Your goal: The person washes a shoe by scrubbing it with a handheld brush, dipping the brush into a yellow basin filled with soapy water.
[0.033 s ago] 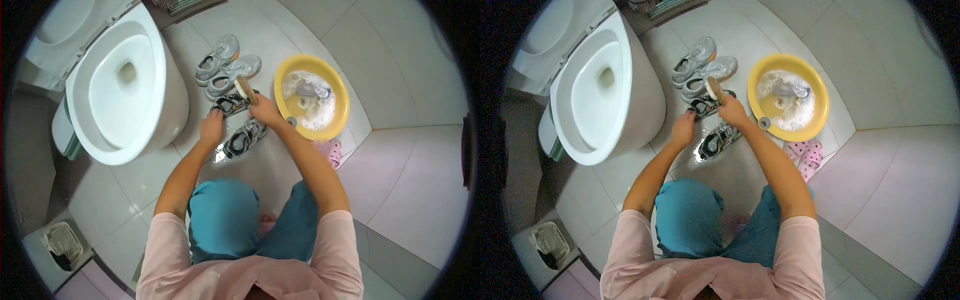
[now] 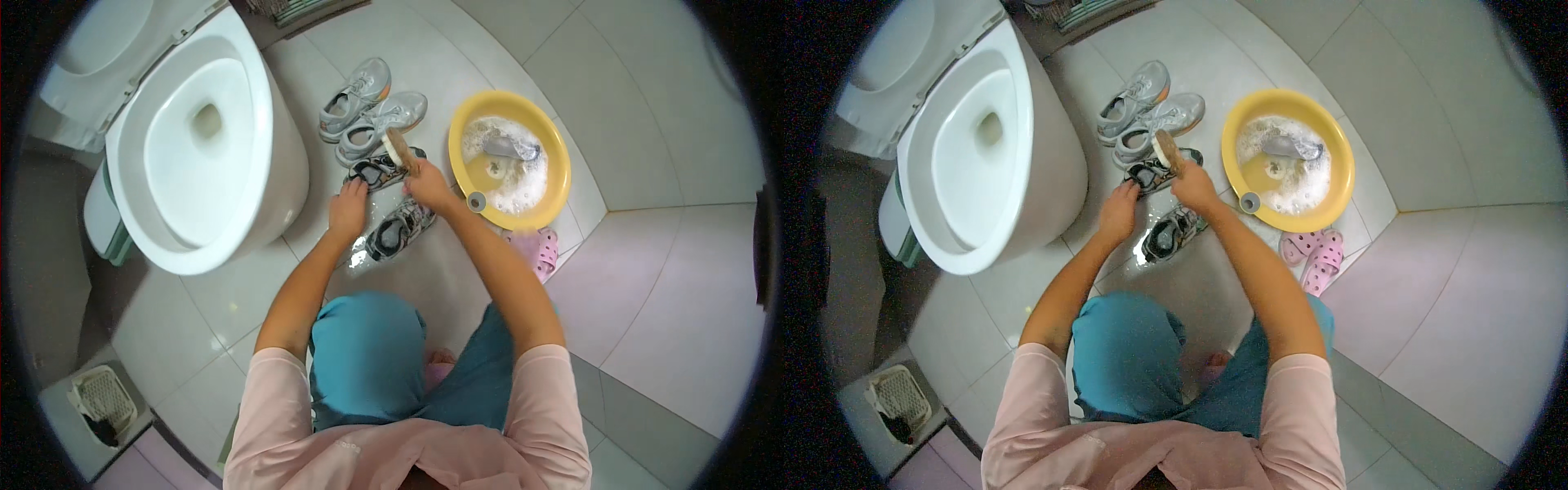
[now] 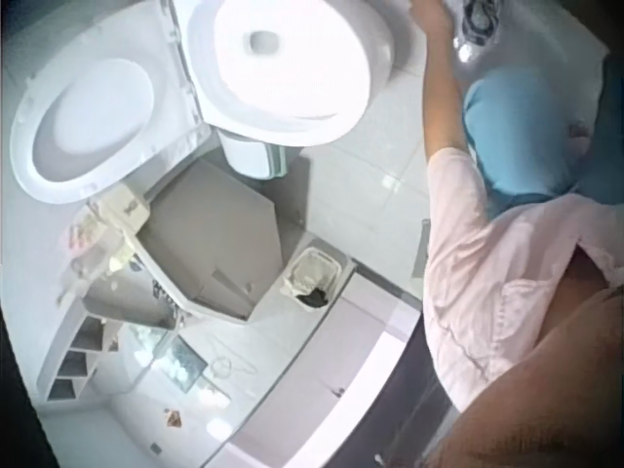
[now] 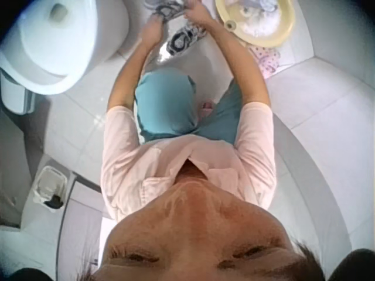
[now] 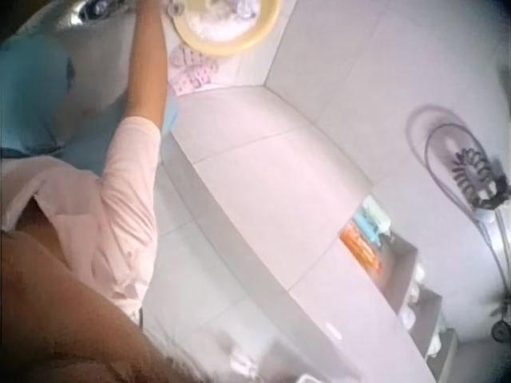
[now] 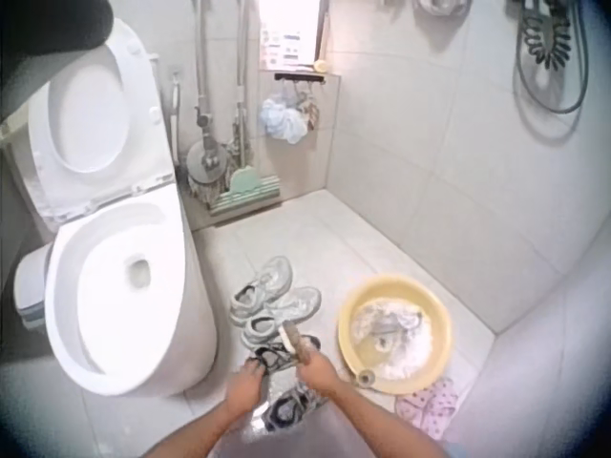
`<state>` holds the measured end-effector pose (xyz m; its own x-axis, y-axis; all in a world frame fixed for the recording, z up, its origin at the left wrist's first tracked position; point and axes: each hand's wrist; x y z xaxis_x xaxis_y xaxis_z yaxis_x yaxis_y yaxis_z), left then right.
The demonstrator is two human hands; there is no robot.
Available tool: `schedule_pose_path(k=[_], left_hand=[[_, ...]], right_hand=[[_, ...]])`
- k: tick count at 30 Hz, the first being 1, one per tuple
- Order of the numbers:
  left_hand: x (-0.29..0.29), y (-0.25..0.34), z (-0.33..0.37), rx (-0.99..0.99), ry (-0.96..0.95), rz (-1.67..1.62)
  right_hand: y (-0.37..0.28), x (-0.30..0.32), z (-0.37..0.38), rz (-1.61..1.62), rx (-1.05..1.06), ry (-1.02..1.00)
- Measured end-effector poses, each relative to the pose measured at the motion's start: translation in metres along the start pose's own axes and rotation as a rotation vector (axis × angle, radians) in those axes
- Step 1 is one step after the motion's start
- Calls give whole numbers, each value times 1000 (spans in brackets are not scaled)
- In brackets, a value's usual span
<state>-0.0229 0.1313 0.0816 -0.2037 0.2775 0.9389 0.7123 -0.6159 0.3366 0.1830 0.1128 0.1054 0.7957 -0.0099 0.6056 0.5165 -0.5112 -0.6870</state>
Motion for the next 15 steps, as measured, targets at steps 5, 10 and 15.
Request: schedule_pose_path(k=[5,10,15], left_hand=[[-16,-25,6,-221,214,316],[-22,-26,27,-84,-13,69],[-49,7,18,-125,141,-266]], right_hand=[[-4,-47,-13,11,-91,168],[-11,-44,-14,13,-213,179],[-2,-48,3,24,-104,175]])
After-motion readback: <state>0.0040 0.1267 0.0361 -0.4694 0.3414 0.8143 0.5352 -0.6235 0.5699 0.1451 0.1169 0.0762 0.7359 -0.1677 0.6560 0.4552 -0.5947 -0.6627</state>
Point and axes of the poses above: each hand's wrist, its own z-axis towards the middle knuckle, its own x-axis out of the back of the hand, y = z × x, and after that the axes turned 8 degrees about -x, right-handed
